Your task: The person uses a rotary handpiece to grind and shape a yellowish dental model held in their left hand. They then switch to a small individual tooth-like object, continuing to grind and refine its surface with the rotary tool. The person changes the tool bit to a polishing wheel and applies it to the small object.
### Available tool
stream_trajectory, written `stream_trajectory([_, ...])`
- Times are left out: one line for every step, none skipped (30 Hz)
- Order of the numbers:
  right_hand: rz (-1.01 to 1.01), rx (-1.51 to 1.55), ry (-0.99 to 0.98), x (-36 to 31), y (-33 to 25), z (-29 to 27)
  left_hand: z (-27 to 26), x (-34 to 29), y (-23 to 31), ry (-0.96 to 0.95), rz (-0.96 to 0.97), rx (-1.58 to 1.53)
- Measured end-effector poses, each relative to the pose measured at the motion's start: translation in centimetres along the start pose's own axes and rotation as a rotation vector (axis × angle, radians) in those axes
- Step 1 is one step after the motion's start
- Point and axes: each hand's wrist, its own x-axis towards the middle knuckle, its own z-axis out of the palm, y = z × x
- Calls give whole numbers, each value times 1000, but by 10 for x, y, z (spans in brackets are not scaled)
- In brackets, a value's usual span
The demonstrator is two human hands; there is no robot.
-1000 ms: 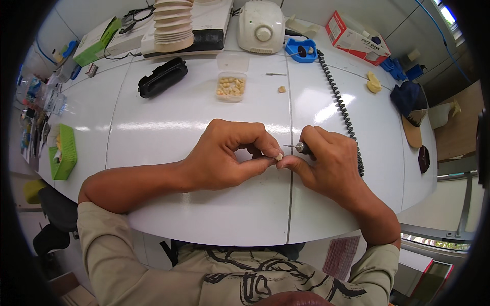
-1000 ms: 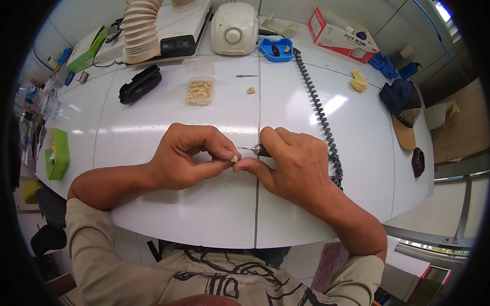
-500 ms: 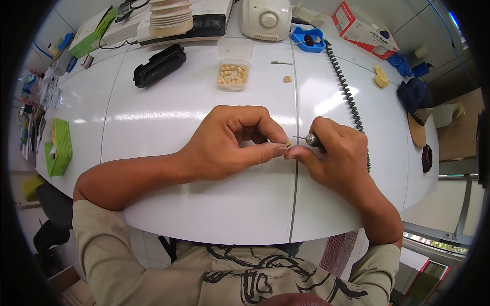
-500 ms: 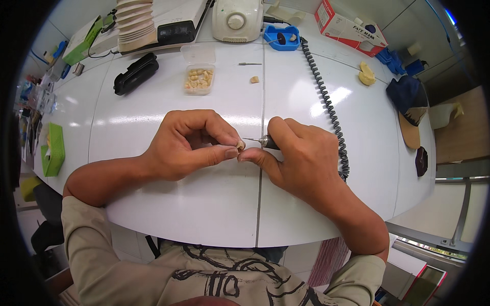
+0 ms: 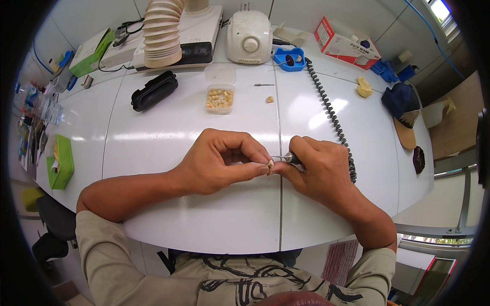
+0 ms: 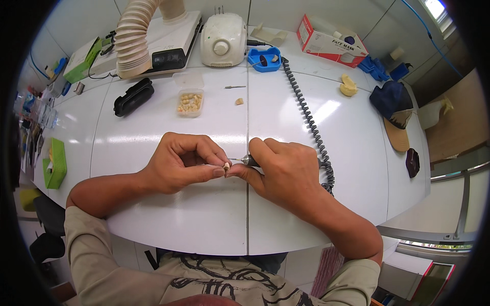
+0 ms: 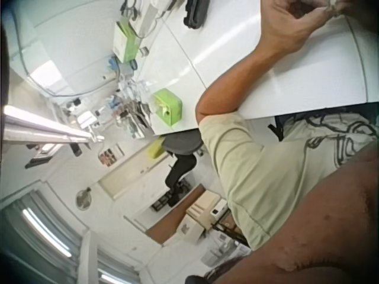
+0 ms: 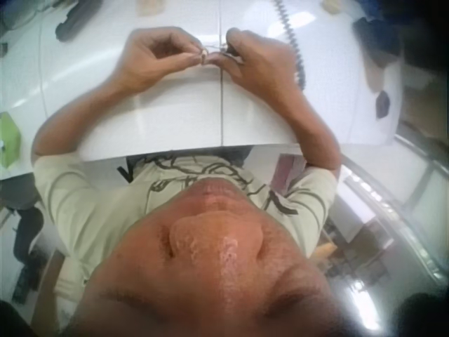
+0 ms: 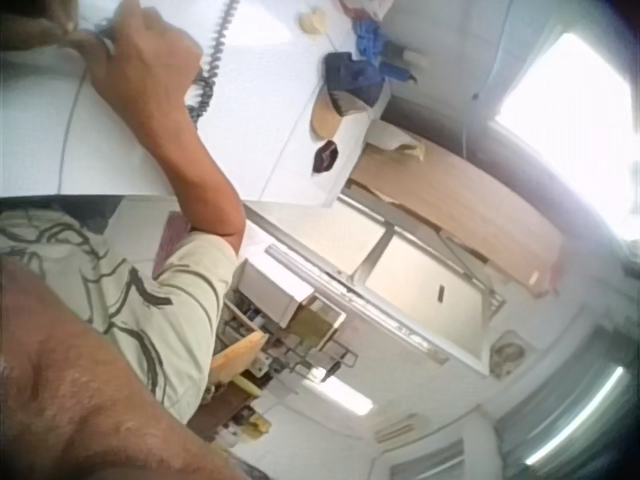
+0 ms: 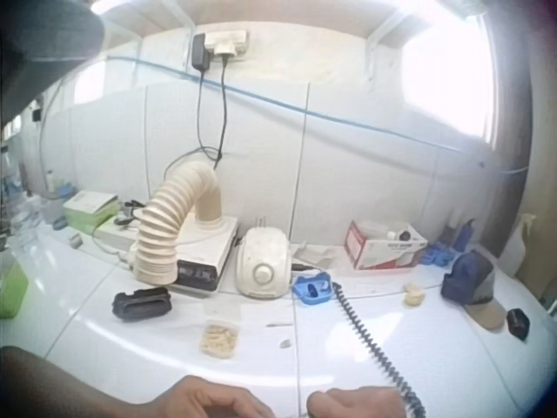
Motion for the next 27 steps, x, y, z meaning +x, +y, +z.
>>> stream_trajectory([-7, -13, -4, 0, -1, -1, 0, 0, 0, -4, 11, 3])
stream_trajectory([-15, -25, -7, 0, -2, -2, 0, 0, -1, -7, 23, 6])
stream_trajectory([-9, -30, -12, -1, -3, -3, -2, -1, -3, -21, 48, 33])
stream_trajectory([-3, -35, -16, -1, -4, -4, -4, -2, -6, -34, 74, 60])
stream_trajectory([2, -40, -20, -1, -5, -5, -5, -2, -7, -47, 100, 87])
stream_trajectory([3, -42, -20, -1, -5, -5, -4, -2, -6, -39, 89, 79])
stream_trajectory([4, -44, -19, -2, -5, -4, -3, -2, -6, -30, 78, 71])
stream_trajectory([5, -46, -18, -2, -5, -4, -2, -2, -5, -22, 66, 63])
stream_trajectory([1, -41, -18, -2, -5, -3, -1, -2, -4, -14, 50, 62])
stream_trajectory([-3, -36, -18, -3, -5, -3, -1, -2, -3, -7, 34, 62])
stream_trajectory([-7, -31, -18, -3, -5, -3, -1, -2, -2, 0, 18, 61])
stream_trajectory([0, -33, -22, -2, -5, -3, -1, -2, -3, 14, 4, 56])
stream_trajectory([8, -35, -26, -1, -5, -4, -1, -2, -3, 29, -10, 51])
stream_trajectory([15, -37, -31, 0, -5, -4, -1, -2, -3, 43, -24, 45])
stream_trajectory([19, -31, -28, -1, -4, -4, -1, -1, -3, 39, -21, 49])
stream_trajectory([22, -26, -24, -1, -3, -3, -2, 0, -4, 34, -18, 52])
stream_trajectory([26, -20, -21, -1, -2, -2, -2, 0, -4, 29, -14, 55])
stream_trajectory([21, -20, -19, -2, -2, -2, -2, 0, -3, 26, -14, 69])
stream_trajectory([16, -20, -17, -2, -1, -1, -2, 0, -2, 23, -13, 83])
stream_trajectory([11, -20, -16, -2, -1, -1, -2, -1, -1, 20, -12, 97])
stream_trajectory([9, -21, -15, -2, -1, -1, -2, -1, -2, 13, 5, 114])
stream_trajectory([8, -22, -14, -1, -1, -1, -3, -1, -2, 5, 22, 131])
stream_trajectory([6, -23, -13, -1, -1, -1, -4, -1, -3, -2, 39, 148])
stream_trajectory([7, -26, -22, -1, -1, -1, -4, 0, -3, -1, 36, 145])
stream_trajectory([9, -29, -30, -1, -1, -1, -4, 0, -3, -1, 33, 142])
stream_trajectory([11, -32, -39, -1, -1, -1, -4, 0, -3, 0, 30, 138])
stream_trajectory([12, -29, -41, -1, -1, -2, -4, 0, -3, 1, 37, 149])
